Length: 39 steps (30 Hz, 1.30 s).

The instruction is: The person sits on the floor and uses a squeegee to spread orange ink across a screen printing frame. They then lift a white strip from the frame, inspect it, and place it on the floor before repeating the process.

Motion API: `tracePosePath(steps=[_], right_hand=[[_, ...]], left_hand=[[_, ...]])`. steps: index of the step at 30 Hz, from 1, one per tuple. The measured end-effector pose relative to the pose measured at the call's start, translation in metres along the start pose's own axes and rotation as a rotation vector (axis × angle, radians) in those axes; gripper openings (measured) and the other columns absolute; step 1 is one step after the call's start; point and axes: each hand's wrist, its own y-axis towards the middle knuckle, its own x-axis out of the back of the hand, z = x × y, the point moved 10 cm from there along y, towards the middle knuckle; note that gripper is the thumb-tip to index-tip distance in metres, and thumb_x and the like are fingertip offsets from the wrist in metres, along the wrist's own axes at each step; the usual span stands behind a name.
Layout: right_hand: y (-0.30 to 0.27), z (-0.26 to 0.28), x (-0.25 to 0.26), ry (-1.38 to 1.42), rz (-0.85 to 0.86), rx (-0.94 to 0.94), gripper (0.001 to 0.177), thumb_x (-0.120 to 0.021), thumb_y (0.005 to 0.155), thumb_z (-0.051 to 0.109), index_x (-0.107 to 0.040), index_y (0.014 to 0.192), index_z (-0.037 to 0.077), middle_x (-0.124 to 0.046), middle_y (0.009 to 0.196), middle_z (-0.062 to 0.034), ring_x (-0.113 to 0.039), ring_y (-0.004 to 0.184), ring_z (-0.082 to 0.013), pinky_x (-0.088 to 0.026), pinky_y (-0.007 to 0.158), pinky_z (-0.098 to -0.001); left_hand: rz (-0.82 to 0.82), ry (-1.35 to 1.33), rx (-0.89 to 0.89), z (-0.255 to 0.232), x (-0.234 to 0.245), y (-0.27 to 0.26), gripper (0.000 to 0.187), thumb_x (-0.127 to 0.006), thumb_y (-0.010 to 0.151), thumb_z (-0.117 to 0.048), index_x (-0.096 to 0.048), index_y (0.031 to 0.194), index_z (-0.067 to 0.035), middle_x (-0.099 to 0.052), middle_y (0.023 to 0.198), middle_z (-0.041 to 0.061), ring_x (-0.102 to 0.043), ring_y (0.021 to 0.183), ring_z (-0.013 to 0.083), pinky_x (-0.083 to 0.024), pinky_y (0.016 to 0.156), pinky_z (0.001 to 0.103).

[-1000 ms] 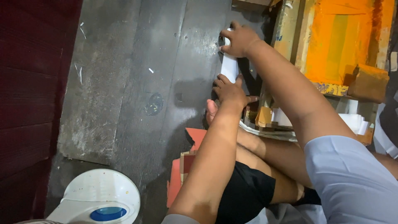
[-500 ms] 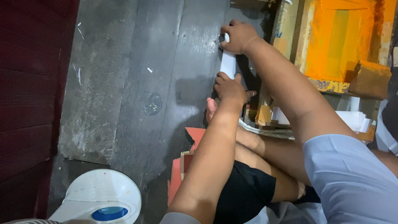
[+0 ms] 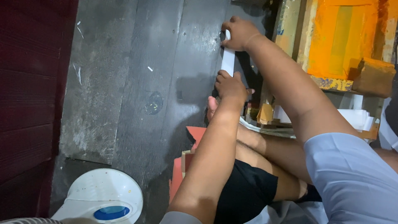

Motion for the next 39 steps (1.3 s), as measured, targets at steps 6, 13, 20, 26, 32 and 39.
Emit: tracePosePath(steps=[6, 13, 20, 26, 32, 39], right_hand=[[0.003, -0.003, -0.003, -0.016, 0.048, -0.017, 0.057, -0.081, 0.087, 0.036, -0.063, 0.135, 0.013, -0.053, 0.138, -0.0195, -0.062, 0.105, -0.0455, -0.053, 0.08, -0.0538], [-0.012, 0.008, 0.03, -0.155, -0.124, 0.028, 0.065, -0.07, 0.092, 0.05, -0.055, 0.149, 0.021, -0.032, 0.165, -0.0157, -0.047, 0.136, -0.0448, -0.052, 0.092, -0.0575], [-0.08, 0.034, 0.097, -0.141, -0.434, 0.127, 0.063, -0.075, 0.092, 0.044, -0.057, 0.147, 0.018, -0.044, 0.155, -0.0199, -0.052, 0.127, -0.043, -0.055, 0.081, -0.058], [-0.192, 0.033, 0.128, 0.009, -0.528, 0.215, 0.059, -0.071, 0.091, 0.038, -0.056, 0.146, 0.02, -0.045, 0.156, -0.0166, -0.051, 0.134, -0.0414, -0.052, 0.094, -0.0546], [-0.308, -0.003, 0.125, 0.048, -0.644, 0.269, 0.049, -0.072, 0.091, 0.031, -0.061, 0.138, 0.022, -0.054, 0.146, -0.0123, -0.056, 0.13, -0.0392, -0.051, 0.098, -0.0511], [-0.408, -0.045, 0.137, -0.005, -0.621, 0.222, 0.048, -0.069, 0.095, 0.032, -0.06, 0.141, 0.022, -0.051, 0.145, -0.0168, -0.053, 0.133, -0.041, -0.046, 0.106, -0.0507]], left_hand=[[0.018, -0.047, -0.008, 0.0, 0.001, 0.003, 0.082, -0.069, 0.086, -0.071, -0.042, 0.145, -0.021, -0.023, 0.158, 0.025, -0.038, 0.134, 0.0356, -0.032, 0.11, 0.042], [-0.062, -0.105, -0.045, 0.001, 0.014, -0.008, 0.087, -0.066, 0.09, -0.064, -0.024, 0.159, -0.031, 0.006, 0.169, 0.027, -0.017, 0.147, 0.0463, -0.022, 0.115, 0.056], [-0.569, -0.158, -0.191, 0.005, 0.052, -0.029, 0.102, -0.07, 0.086, -0.065, -0.021, 0.163, -0.018, -0.007, 0.17, 0.017, -0.015, 0.153, 0.0456, -0.023, 0.118, 0.061], [-0.721, -0.14, -0.293, 0.004, 0.087, -0.08, 0.097, -0.067, 0.091, -0.06, -0.024, 0.163, -0.011, -0.013, 0.17, 0.022, -0.017, 0.155, 0.0453, -0.021, 0.122, 0.062], [-0.777, -0.115, -0.43, -0.02, 0.101, -0.143, 0.098, -0.068, 0.093, -0.057, -0.022, 0.164, -0.008, -0.019, 0.168, 0.025, -0.022, 0.155, 0.0435, -0.021, 0.125, 0.062], [-0.935, -0.096, -0.757, -0.08, 0.087, -0.206, 0.088, -0.075, 0.09, -0.045, -0.035, 0.161, -0.011, -0.033, 0.165, 0.022, -0.033, 0.152, 0.0417, -0.023, 0.122, 0.064]])
